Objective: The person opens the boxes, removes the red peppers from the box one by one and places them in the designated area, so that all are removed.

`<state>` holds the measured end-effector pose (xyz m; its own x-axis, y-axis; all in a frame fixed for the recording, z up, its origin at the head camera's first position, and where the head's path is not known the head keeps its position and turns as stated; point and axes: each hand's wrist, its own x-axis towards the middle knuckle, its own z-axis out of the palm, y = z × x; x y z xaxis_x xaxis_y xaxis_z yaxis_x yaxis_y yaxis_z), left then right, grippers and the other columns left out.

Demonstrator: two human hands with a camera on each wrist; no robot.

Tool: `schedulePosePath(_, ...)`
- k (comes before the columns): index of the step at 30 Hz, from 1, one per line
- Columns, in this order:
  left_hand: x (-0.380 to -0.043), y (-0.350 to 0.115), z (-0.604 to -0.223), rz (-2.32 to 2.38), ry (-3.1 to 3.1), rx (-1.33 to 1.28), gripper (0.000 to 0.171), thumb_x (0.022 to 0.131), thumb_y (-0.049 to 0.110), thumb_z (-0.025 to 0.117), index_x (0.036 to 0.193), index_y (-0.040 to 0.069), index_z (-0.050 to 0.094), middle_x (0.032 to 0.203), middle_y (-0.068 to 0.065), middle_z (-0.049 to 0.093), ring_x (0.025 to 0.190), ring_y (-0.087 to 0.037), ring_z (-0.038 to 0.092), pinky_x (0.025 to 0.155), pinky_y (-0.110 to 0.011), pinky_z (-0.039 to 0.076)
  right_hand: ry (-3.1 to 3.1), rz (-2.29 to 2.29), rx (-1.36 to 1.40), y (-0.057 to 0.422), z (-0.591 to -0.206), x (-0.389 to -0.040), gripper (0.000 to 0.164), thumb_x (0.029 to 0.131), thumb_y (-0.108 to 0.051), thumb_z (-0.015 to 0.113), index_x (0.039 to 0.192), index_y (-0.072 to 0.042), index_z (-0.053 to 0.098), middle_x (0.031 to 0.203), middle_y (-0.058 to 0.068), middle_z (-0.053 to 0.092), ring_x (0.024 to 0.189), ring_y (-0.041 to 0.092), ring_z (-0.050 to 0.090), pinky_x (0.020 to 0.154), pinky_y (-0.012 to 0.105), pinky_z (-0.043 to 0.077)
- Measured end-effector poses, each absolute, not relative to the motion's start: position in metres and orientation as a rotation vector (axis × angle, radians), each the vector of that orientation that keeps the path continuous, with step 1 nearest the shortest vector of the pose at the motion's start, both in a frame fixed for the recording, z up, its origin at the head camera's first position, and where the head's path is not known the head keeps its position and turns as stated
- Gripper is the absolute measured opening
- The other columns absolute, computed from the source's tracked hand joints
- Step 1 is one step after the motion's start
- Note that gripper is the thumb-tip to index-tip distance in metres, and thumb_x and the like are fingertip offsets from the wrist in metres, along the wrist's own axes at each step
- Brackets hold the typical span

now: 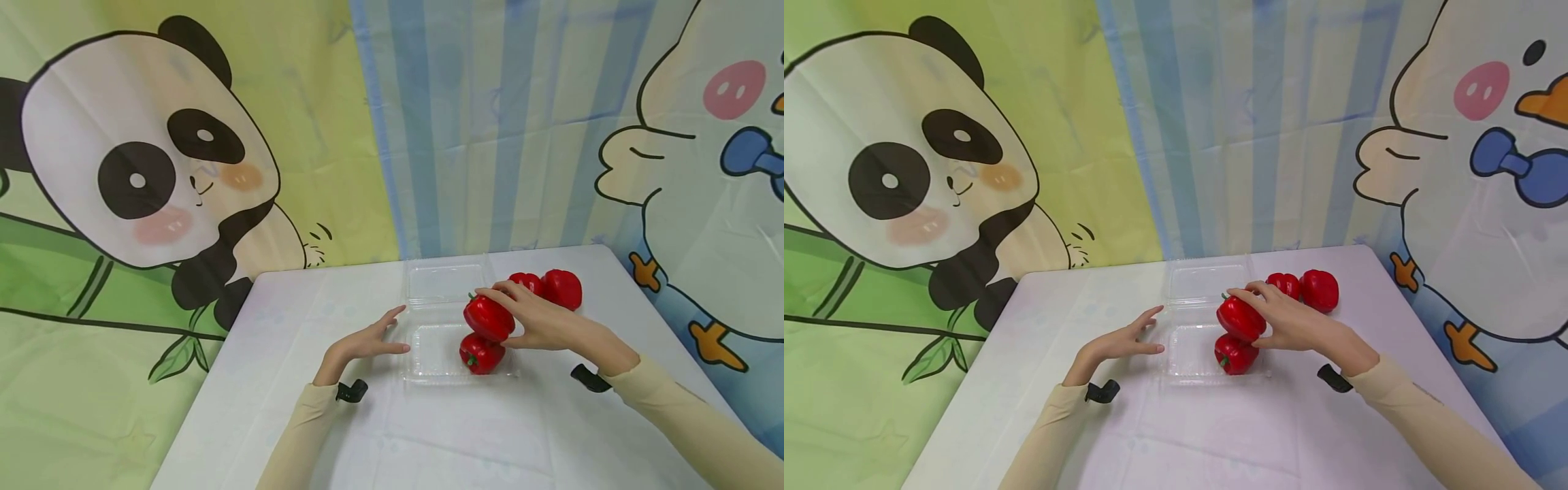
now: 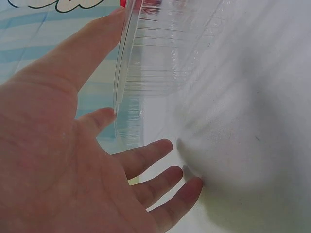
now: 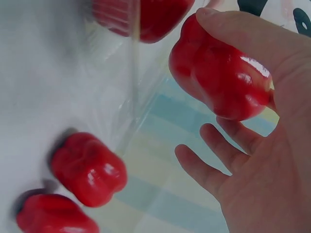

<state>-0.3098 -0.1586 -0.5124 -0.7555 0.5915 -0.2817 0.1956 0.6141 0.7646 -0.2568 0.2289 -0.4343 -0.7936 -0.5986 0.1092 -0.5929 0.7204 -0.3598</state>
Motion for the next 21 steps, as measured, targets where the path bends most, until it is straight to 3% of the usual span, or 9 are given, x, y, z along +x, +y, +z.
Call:
schedulePosePath(9, -0.31, -0.159, -0.513, 1.021, 2.316, 0.612, 0.097, 0.089, 0.051, 0.071, 0.161, 0.037, 0.009, 0.164, -0.019, 0.024, 0.155, -0.034, 0.02, 0.121, -0.06, 0.023, 3.031, -0.624, -0.954, 0.255, -0.445, -0.25, 0.11, 0.063, -0.028, 0.097, 0.154, -0.023, 0.035, 0.14, 0.011, 0.046, 0.127, 0.031, 0.048, 0.082, 0.047, 0.061)
schedulePosePath(21, -0.311, -0.159, -0.514, 1.022, 2.316, 0.618, 0.099, 0.089, 0.051, 0.071, 0.162, 0.033, 0.008, 0.165, -0.019, 0.023, 0.155, -0.034, 0.02, 0.121, -0.06, 0.023, 3.118, -0.648, -0.593, 0.288, -0.466, -0.235, 0.114, 0.063, -0.022, 0.096, 0.155, -0.017, 0.029, 0.137, 0.026, 0.042, 0.123, 0.048, 0.046, 0.077, 0.055, 0.06)
